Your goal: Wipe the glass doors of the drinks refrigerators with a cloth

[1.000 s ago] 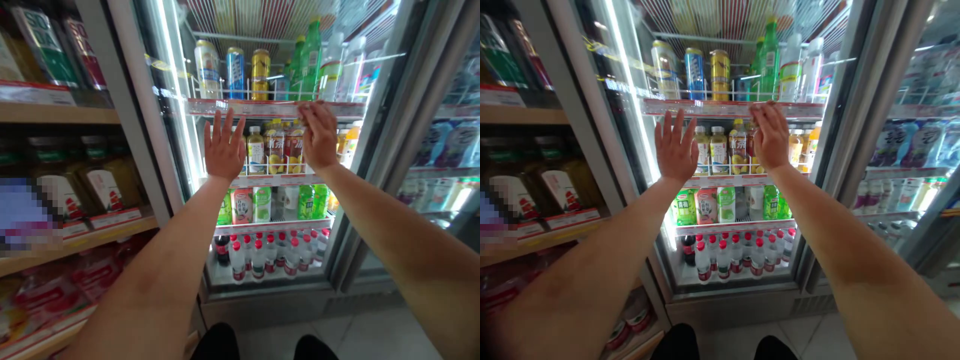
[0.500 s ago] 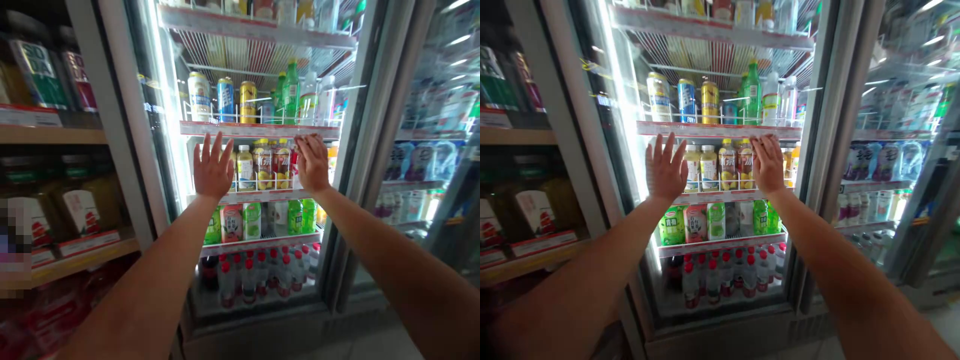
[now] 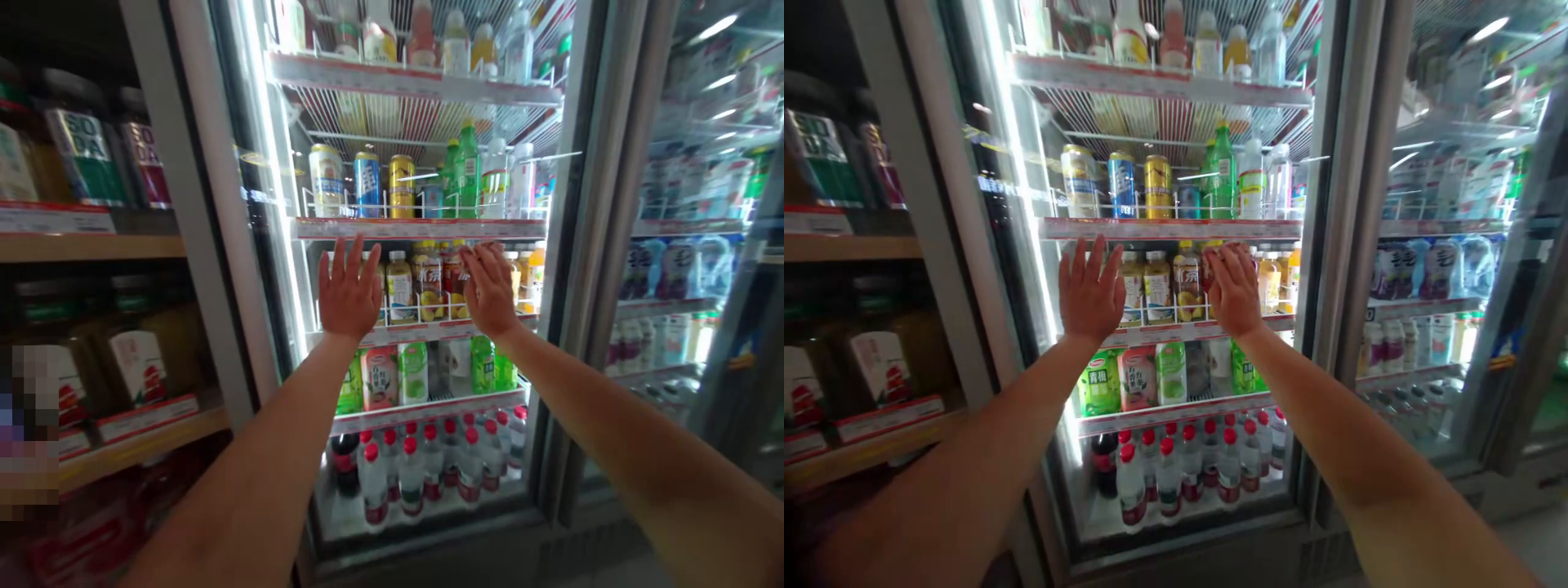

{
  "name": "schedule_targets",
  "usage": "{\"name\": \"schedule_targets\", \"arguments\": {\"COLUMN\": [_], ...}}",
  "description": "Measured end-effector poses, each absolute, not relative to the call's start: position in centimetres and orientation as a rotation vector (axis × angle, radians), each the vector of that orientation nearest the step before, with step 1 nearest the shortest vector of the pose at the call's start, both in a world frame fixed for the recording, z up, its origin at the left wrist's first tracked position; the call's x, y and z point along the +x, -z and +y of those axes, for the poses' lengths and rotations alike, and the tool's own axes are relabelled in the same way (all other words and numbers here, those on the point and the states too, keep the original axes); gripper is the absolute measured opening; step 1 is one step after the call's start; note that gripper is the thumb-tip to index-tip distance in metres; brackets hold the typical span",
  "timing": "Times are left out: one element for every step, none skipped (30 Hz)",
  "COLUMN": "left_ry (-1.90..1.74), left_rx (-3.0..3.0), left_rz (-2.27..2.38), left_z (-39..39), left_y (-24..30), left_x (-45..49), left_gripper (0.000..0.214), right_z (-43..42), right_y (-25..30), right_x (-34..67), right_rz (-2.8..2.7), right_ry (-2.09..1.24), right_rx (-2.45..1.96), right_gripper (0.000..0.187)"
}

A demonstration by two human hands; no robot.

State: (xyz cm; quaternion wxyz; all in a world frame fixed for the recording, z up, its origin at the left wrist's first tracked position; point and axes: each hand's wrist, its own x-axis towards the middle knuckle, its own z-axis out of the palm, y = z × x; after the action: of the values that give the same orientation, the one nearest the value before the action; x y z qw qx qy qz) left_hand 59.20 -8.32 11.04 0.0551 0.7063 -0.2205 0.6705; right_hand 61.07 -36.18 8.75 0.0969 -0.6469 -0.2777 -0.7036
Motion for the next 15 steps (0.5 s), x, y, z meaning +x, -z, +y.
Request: {"name": "schedule_targets", "arguments": {"left_ry": [-2.026, -2.019, -2.016, -2.019, -2.031, -2.048, -2.067, -2.081, -2.09, -2.094, -2.094, -2.091, -2.089, -2.085, -2.083], "left_rx": [2.14, 2.135, 2.132, 2.129, 2.123, 2.117, 2.113, 2.112, 2.115, 2.118, 2.119, 2.119, 2.115, 2.109, 2.1], "left_rz": [-0.669, -0.669, -0.671, -0.674, -0.676, -0.674, -0.674, -0.675, -0.674, -0.674, -0.674, -0.677, -0.678, -0.676, -0.674], "left_z": [-8.3, -8.3, -8.3, -8.3, -8.3, -8.3, -8.3, -8.3, -8.3, -8.3, -8.3, -8.3, -8.3, -8.3, -8.3], "left_y": [-11.0, -11.0, -11.0, -11.0, -11.0, -11.0, -11.0, -11.0, -11.0, -11.0, -11.0, -11.0, -11.0, -11.0, -11.0], "left_x": [59.2, 59.2, 59.2, 59.2, 59.3, 59.3, 59.3, 59.3, 59.3, 59.3, 59.3, 59.4, 59.4, 59.4, 59.4], "left_gripper": [0.058, 0.058, 0.058, 0.058, 0.058, 0.058, 0.058, 0.058, 0.058, 0.058, 0.057, 0.057, 0.056, 0.057, 0.057], "right_z": [-35.7, -35.4, -35.2, -35.1, -35.2, -35.3, -35.5, -35.6, -35.5, -35.2, -34.7, -34.0, -33.1, -32.0, -30.9], "right_y": [-7.8, -6.8, -6.1, -5.8, -5.9, -6.6, -7.6, -8.8, -10.0, -11.0, -11.5, -11.6, -11.3, -10.6, -9.7], "right_x": [60.9, 60.7, 60.5, 60.3, 60.2, 60.1, 60.2, 60.3, 60.4, 60.6, 60.7, 60.8, 60.8, 60.7, 60.6], "right_rz": [-0.943, -1.131, -1.353, -1.558, -1.696, -1.723, -1.634, -1.461, -1.253, -1.05, -0.891, -0.802, -0.8, -0.879, -1.026], "right_ry": [2.047, 1.984, 1.9, 1.805, 1.732, 1.708, 1.738, 1.804, 1.881, 1.949, 1.997, 2.02, 2.017, 1.989, 1.93], "right_rx": [-1.986, -2.078, -2.167, -2.234, -2.268, -2.277, -2.263, -2.22, -2.146, -2.053, -1.964, -1.905, -1.893, -1.925, -1.993], "right_gripper": [0.061, 0.062, 0.062, 0.061, 0.059, 0.058, 0.057, 0.057, 0.057, 0.057, 0.058, 0.058, 0.058, 0.058, 0.059]}}
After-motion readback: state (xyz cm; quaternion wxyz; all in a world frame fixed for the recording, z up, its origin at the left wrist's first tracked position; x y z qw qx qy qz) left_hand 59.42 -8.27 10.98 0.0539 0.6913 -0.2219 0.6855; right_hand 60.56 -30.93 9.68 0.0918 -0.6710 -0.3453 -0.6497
